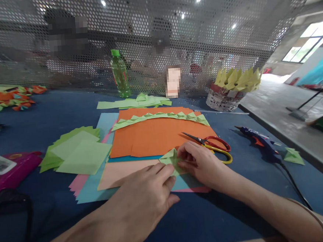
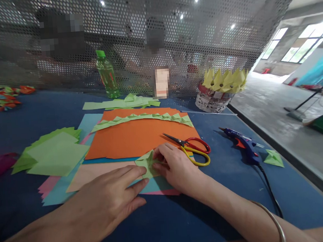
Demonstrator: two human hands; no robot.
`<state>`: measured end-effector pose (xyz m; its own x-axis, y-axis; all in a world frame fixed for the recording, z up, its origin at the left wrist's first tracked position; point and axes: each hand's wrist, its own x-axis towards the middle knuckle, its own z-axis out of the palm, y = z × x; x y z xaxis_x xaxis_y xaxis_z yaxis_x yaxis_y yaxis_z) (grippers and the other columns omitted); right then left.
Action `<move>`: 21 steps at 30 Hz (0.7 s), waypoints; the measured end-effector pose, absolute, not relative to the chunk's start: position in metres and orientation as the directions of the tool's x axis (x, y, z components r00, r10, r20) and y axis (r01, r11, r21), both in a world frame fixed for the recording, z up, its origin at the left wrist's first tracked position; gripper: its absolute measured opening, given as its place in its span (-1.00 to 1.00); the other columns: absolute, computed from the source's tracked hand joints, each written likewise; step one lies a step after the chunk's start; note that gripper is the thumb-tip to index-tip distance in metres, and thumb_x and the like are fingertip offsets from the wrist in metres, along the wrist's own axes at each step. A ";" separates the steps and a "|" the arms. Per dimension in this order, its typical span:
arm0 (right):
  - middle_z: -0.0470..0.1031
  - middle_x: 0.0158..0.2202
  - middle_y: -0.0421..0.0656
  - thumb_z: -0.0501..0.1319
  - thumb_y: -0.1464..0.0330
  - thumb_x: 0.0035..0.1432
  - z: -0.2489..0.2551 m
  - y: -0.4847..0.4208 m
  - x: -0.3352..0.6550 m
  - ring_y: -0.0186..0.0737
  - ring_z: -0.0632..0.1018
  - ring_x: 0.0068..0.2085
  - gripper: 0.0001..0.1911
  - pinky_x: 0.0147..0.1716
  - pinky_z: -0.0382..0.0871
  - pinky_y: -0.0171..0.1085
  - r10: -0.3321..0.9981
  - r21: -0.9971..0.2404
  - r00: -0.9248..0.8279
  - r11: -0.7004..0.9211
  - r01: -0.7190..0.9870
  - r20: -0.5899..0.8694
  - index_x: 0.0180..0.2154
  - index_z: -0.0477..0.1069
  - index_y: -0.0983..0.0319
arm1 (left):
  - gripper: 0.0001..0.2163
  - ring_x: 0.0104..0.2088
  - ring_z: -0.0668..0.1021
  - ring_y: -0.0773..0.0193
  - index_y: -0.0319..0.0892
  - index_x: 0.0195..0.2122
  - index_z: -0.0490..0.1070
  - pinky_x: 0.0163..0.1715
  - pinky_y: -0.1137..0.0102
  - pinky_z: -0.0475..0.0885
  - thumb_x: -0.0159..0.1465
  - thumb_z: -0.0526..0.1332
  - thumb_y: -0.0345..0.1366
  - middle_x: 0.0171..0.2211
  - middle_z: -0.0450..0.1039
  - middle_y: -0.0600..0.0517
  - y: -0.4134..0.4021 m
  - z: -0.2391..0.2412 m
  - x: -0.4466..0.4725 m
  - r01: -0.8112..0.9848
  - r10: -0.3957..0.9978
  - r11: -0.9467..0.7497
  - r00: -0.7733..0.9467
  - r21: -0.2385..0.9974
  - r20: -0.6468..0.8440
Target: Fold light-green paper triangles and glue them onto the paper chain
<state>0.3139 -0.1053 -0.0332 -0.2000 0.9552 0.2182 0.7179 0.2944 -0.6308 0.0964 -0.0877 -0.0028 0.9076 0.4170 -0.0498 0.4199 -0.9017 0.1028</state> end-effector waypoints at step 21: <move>0.37 -0.09 -0.04 0.11 0.62 0.24 -0.029 -0.093 0.332 -0.15 0.47 -0.09 -0.75 -0.08 0.47 -0.17 0.792 -0.368 -0.490 0.606 0.705 0.365 -0.12 0.39 0.23 | -0.78 -0.28 0.59 0.01 -0.25 -0.25 0.54 -0.32 0.12 0.57 0.45 0.13 -0.31 -0.26 0.55 -0.11 -0.084 -0.010 0.090 0.287 0.285 -0.957 0.920 0.032 0.269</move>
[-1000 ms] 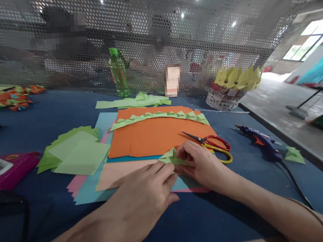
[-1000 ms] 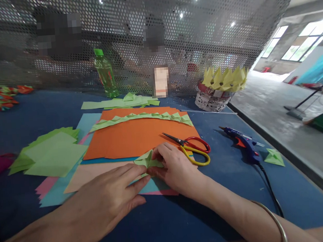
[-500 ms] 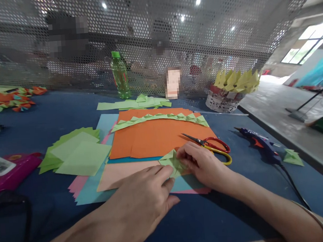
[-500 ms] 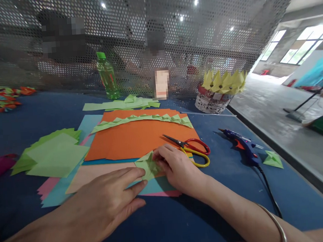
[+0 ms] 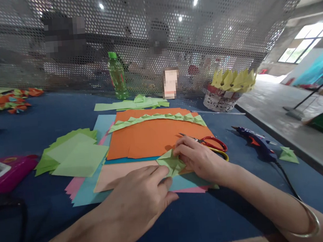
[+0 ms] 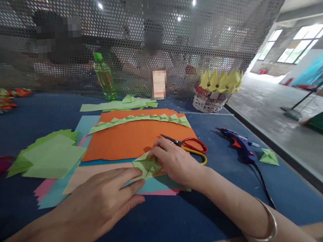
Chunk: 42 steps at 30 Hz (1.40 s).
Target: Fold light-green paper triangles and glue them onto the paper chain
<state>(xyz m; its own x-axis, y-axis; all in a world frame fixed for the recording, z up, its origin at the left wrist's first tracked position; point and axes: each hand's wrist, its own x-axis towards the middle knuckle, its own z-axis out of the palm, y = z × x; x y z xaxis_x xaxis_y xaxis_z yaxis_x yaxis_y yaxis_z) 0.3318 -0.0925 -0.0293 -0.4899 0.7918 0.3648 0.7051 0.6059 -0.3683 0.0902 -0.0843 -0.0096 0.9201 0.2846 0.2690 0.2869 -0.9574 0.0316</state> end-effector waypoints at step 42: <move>0.49 -0.31 -0.18 0.21 0.52 0.29 -0.026 -0.104 0.319 -0.31 0.50 -0.31 -0.90 -0.31 0.35 -0.37 0.827 -0.486 -0.447 0.561 0.670 0.340 -0.27 0.45 0.23 | -0.69 0.01 0.61 -0.05 -0.19 0.04 0.52 0.00 0.06 0.56 0.48 0.00 -0.29 -0.03 0.59 -0.12 -0.072 -0.003 0.077 0.416 0.444 -0.884 0.890 0.213 0.103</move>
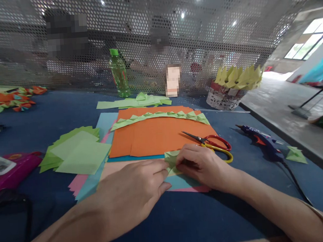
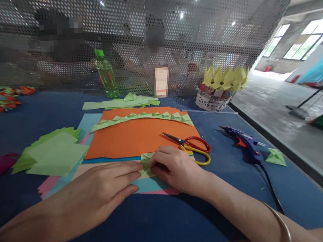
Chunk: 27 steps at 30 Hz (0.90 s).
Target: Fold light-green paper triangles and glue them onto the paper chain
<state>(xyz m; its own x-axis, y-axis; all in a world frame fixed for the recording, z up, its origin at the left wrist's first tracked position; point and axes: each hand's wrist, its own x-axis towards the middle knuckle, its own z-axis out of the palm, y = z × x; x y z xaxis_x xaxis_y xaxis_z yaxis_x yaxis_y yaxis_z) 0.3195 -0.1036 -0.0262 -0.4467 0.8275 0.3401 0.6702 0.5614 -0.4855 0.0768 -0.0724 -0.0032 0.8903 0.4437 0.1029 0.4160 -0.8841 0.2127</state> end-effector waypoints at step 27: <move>0.56 -0.24 -0.08 0.02 0.64 0.27 -0.016 -0.105 0.328 -0.25 0.56 -0.24 -0.67 -0.25 0.45 -0.31 0.687 -0.304 -0.628 0.726 0.617 0.366 -0.28 0.49 0.23 | -0.70 0.11 0.57 0.00 -0.19 0.13 0.50 0.12 0.08 0.50 0.46 0.09 -0.32 0.15 0.51 -0.09 -0.065 -0.002 0.074 0.329 0.348 -0.931 0.931 0.156 0.110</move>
